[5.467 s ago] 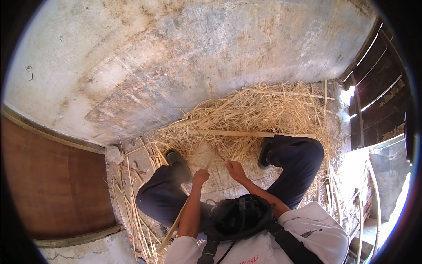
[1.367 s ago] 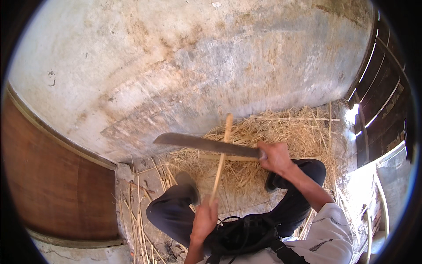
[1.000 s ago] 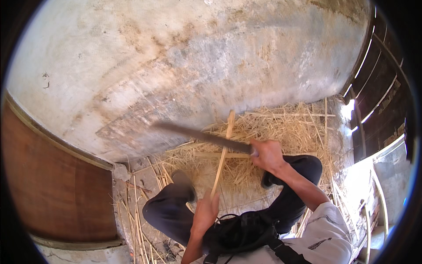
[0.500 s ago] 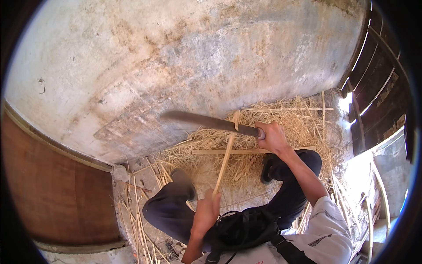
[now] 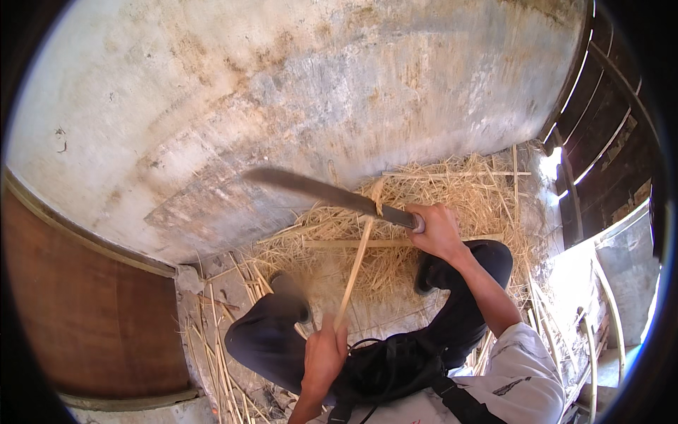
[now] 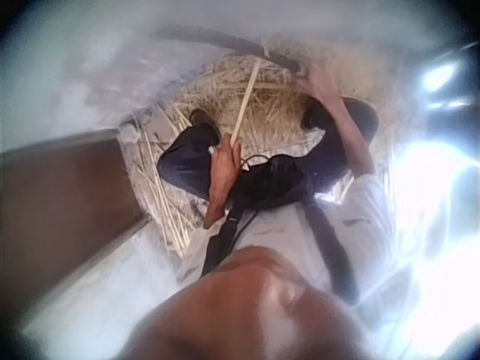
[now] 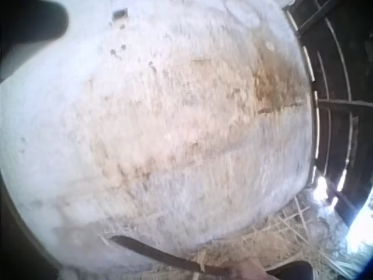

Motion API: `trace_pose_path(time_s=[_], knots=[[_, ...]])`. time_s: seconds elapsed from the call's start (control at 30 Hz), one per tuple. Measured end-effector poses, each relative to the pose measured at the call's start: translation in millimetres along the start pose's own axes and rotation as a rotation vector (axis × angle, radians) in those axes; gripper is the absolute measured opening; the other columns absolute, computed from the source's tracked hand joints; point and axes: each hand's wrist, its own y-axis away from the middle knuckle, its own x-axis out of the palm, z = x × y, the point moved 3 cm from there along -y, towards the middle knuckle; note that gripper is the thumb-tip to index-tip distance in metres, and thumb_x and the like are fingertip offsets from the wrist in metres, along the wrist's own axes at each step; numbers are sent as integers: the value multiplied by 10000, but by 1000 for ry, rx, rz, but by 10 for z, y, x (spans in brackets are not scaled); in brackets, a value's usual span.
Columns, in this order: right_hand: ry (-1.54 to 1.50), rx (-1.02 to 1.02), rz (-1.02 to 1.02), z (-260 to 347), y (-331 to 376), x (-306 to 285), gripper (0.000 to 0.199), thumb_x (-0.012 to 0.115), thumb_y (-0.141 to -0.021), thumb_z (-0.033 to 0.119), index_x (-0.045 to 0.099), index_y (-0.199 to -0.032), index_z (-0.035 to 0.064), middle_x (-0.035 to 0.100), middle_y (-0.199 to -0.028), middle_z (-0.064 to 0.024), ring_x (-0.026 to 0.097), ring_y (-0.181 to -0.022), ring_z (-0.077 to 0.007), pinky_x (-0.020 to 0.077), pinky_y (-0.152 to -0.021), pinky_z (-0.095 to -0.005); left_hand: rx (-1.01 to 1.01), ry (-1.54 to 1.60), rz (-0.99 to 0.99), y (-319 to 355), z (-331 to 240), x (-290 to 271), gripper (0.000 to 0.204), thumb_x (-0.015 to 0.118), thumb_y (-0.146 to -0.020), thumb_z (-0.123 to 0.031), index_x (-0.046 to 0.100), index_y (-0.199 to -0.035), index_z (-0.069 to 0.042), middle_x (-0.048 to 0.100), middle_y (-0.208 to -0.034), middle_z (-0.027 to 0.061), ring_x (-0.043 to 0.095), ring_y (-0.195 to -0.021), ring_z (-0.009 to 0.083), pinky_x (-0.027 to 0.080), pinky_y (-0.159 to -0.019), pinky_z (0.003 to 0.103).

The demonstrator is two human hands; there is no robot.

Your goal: The person holds a wood strip and uses a large knife to shave down its edges and surfaces.

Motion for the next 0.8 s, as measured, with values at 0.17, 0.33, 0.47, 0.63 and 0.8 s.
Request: trace_pose_path(time_s=[0.17, 0.33, 0.47, 0.63, 0.8], knots=[[-382, 125, 264, -68, 28, 219, 106, 693, -735, 55, 589, -746, 39, 601, -632, -158, 641, -633, -372, 480, -583, -438, 88, 17, -81, -32, -24, -1, 214, 528, -1046, -208, 517, -1000, 0, 575, -672, 274, 596, -652, 505, 439, -596, 560], [-140, -51, -107, 214, 96, 91, 133, 713, -711, 83, 580, -720, 81, 572, -606, -124, 618, -577, -358, 467, -539, -415, 75, 39, -63, -30, -51, -33, 219, 509, -1051, -201, 528, -1001, 11, 575, -688, 280, 593, -684, 512, 432, -609, 562], [83, -254, 1, 346, 220, 143, 181, 735, -657, 131, 635, -809, 131, 601, -605, -96, 638, -568, -330, 460, -507, -408, 108, -7, -81, -56, -40, -27, 228, 507, -1050, -205, 539, -1011, 17, 579, -700, 286, 592, -702, 520, 435, -623, 571], [211, -117, -16, -82, -120, -26, 229, 699, -667, 122, 688, -892, 165, 664, -663, -108, 676, -610, -327, 493, -534, -433, 21, -90, -22, 63, 73, 10, 234, 523, -1044, -208, 546, -1010, 22, 598, -714, 299, 608, -719, 527, 447, -627, 583], [5, 71, 92, 6, 16, 44, 207, 689, -708, 122, 716, -912, 99, 669, -720, -176, 688, -715, -381, 552, -663, -468, 55, -82, -20, 25, 86, 6, 232, 543, -1038, -213, 546, -1016, 19, 598, -691, 298, 620, -711, 519, 456, -622, 579]])
